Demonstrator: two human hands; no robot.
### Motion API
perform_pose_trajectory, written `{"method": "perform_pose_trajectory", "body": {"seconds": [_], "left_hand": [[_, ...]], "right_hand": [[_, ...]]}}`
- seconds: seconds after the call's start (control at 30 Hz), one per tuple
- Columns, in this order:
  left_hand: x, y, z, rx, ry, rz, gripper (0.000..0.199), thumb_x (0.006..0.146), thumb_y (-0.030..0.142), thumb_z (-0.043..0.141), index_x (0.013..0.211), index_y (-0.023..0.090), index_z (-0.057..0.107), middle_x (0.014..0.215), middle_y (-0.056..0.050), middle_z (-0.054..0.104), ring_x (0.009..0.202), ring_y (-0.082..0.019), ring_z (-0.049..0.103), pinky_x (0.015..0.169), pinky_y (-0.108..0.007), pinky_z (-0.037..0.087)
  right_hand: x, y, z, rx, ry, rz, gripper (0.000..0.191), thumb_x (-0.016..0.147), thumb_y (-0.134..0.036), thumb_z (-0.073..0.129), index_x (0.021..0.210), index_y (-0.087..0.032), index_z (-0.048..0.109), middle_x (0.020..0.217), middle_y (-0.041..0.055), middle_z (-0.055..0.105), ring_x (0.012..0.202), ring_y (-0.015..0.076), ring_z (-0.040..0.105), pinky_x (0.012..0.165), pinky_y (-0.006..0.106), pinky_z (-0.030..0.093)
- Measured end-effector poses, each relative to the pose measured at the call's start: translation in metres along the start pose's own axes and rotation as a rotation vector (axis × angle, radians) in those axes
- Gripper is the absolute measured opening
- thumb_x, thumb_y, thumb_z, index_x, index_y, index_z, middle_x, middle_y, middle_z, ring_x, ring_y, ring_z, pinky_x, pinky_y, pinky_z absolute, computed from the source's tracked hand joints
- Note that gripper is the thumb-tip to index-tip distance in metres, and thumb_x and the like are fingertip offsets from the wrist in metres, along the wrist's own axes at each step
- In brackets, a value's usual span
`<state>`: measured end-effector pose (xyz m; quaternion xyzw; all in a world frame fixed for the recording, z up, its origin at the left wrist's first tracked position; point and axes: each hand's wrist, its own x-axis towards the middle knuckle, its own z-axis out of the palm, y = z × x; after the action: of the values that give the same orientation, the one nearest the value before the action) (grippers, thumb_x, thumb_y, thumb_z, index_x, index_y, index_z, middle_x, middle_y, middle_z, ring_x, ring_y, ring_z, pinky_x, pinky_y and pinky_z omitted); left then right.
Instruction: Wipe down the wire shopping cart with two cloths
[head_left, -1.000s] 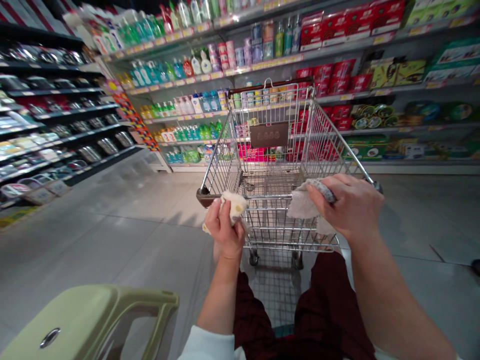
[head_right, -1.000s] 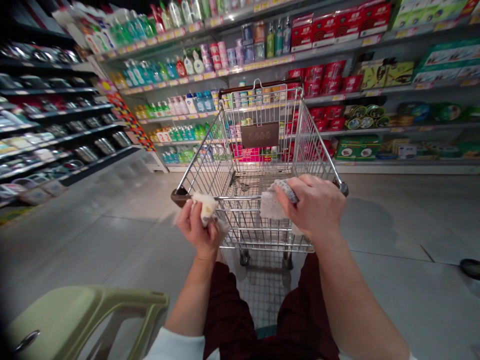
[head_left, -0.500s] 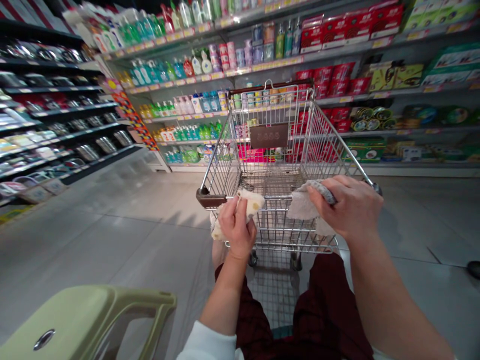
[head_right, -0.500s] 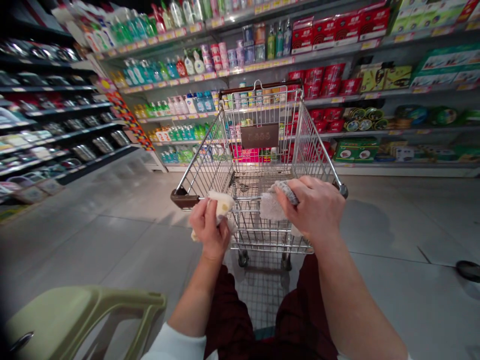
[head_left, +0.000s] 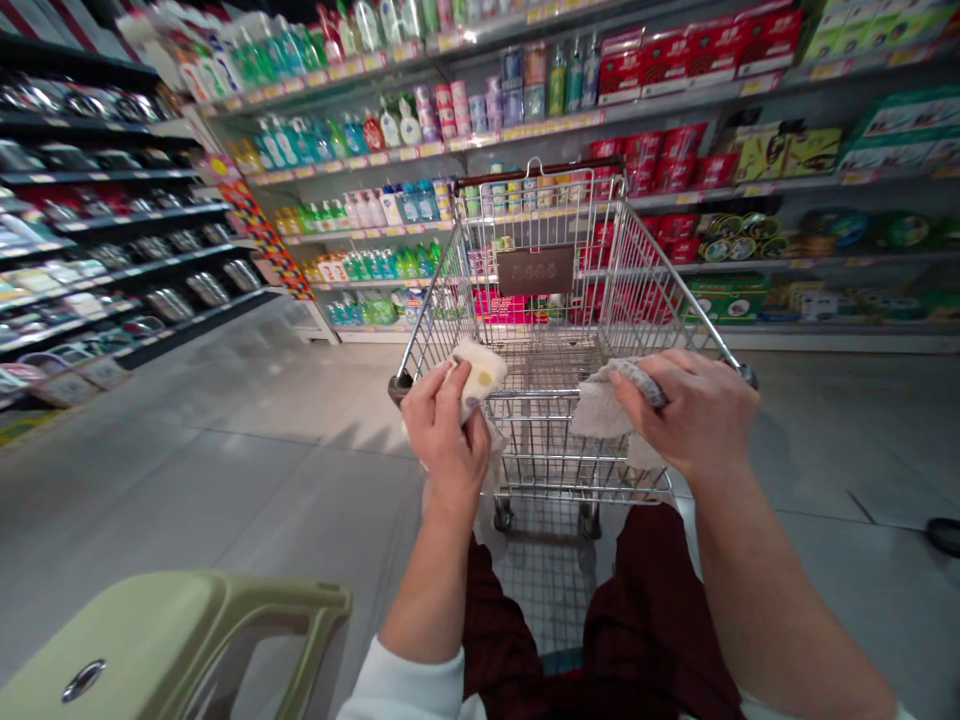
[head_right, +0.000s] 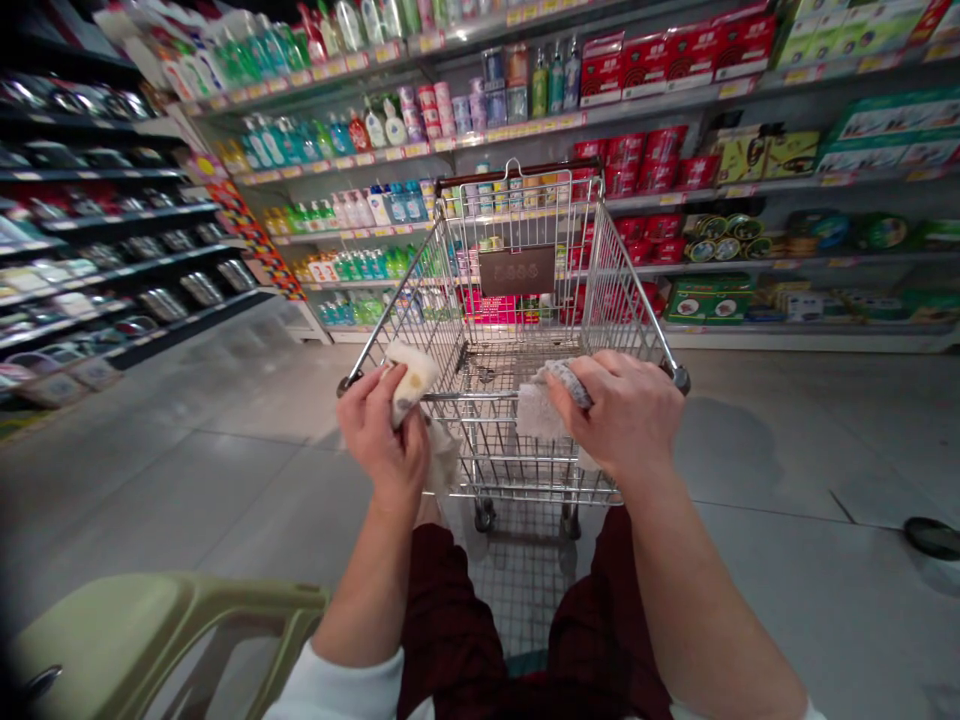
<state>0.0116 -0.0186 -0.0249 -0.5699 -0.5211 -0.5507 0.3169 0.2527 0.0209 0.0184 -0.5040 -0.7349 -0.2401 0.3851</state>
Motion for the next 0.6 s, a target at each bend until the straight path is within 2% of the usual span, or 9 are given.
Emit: {"method": "perform_pose_trajectory", "body": {"seconds": [0.1, 0.2, 0.33, 0.37, 0.4, 0.47, 0.53, 0.57, 0.6], "left_hand": [[0.001, 0.007, 0.005, -0.026, -0.129, 0.054, 0.033, 0.083, 0.019, 0.057, 0.116, 0.021, 0.066, 0.115, -0.009, 0.065, 0.112, -0.024, 0.056, 0.103, -0.043, 0.039], [-0.015, 0.021, 0.008, -0.110, -0.147, 0.065, 0.035, 0.081, 0.015, 0.057, 0.114, 0.022, 0.066, 0.114, -0.009, 0.064, 0.114, -0.025, 0.054, 0.103, -0.043, 0.040], [-0.034, 0.041, 0.008, -0.211, -0.331, 0.151, 0.032, 0.080, 0.013, 0.055, 0.109, 0.022, 0.067, 0.105, -0.008, 0.066, 0.109, -0.024, 0.055, 0.101, -0.043, 0.043], [-0.034, 0.044, 0.007, -0.228, -0.343, 0.160, 0.031, 0.082, 0.012, 0.054, 0.109, 0.022, 0.066, 0.105, -0.008, 0.065, 0.108, -0.023, 0.055, 0.100, -0.042, 0.044], [-0.032, 0.045, 0.004, -0.236, -0.313, 0.158, 0.031, 0.083, 0.012, 0.053, 0.109, 0.023, 0.066, 0.106, -0.008, 0.065, 0.108, -0.022, 0.056, 0.098, -0.041, 0.045], [-0.020, 0.041, -0.003, -0.209, -0.141, 0.126, 0.031, 0.085, 0.012, 0.051, 0.109, 0.025, 0.065, 0.108, -0.007, 0.063, 0.109, -0.021, 0.056, 0.096, -0.039, 0.047], [-0.002, 0.027, -0.011, -0.115, 0.053, 0.058, 0.031, 0.086, 0.013, 0.051, 0.109, 0.025, 0.066, 0.112, -0.008, 0.060, 0.112, -0.022, 0.055, 0.097, -0.040, 0.045], [0.007, 0.017, -0.014, -0.058, 0.117, 0.003, 0.032, 0.085, 0.012, 0.050, 0.110, 0.023, 0.066, 0.114, -0.009, 0.059, 0.113, -0.023, 0.054, 0.099, -0.041, 0.044], [0.014, 0.006, -0.016, 0.004, 0.122, -0.058, 0.032, 0.085, 0.012, 0.050, 0.111, 0.022, 0.066, 0.116, -0.010, 0.059, 0.114, -0.023, 0.053, 0.100, -0.041, 0.042]], "right_hand": [[0.000, 0.000, 0.001, -0.015, 0.012, -0.010, 0.040, 0.091, -0.050, 0.050, 0.070, -0.020, 0.069, 0.071, 0.0052, 0.067, 0.068, 0.0174, 0.056, 0.061, 0.030, 0.030], [0.000, 0.001, 0.001, -0.028, 0.021, -0.024, 0.041, 0.091, -0.050, 0.050, 0.069, -0.020, 0.067, 0.072, 0.0051, 0.068, 0.068, 0.0171, 0.057, 0.062, 0.030, 0.030], [0.000, 0.001, 0.002, -0.056, 0.033, -0.039, 0.039, 0.091, -0.049, 0.051, 0.070, -0.020, 0.066, 0.072, 0.0043, 0.067, 0.067, 0.0164, 0.056, 0.063, 0.030, 0.031], [0.000, 0.002, 0.002, -0.061, 0.034, -0.044, 0.039, 0.091, -0.049, 0.051, 0.070, -0.020, 0.066, 0.072, 0.0041, 0.067, 0.067, 0.0162, 0.056, 0.062, 0.030, 0.031], [-0.001, 0.002, 0.002, -0.063, 0.035, -0.050, 0.038, 0.091, -0.049, 0.051, 0.070, -0.020, 0.066, 0.072, 0.0039, 0.067, 0.067, 0.0161, 0.056, 0.062, 0.030, 0.031], [-0.001, 0.002, 0.001, -0.058, 0.039, -0.059, 0.038, 0.091, -0.048, 0.052, 0.070, -0.020, 0.066, 0.071, 0.0037, 0.067, 0.067, 0.0160, 0.056, 0.063, 0.030, 0.031], [-0.001, 0.002, 0.001, -0.049, 0.047, -0.059, 0.037, 0.091, -0.048, 0.052, 0.070, -0.020, 0.066, 0.071, 0.0036, 0.066, 0.067, 0.0159, 0.056, 0.063, 0.029, 0.031], [-0.001, 0.002, 0.001, -0.046, 0.050, -0.055, 0.037, 0.091, -0.047, 0.052, 0.070, -0.020, 0.066, 0.071, 0.0036, 0.066, 0.067, 0.0158, 0.056, 0.062, 0.029, 0.030], [-0.001, 0.001, 0.001, -0.044, 0.052, -0.048, 0.037, 0.091, -0.047, 0.053, 0.069, -0.020, 0.066, 0.070, 0.0037, 0.066, 0.067, 0.0158, 0.056, 0.062, 0.030, 0.030]]}}
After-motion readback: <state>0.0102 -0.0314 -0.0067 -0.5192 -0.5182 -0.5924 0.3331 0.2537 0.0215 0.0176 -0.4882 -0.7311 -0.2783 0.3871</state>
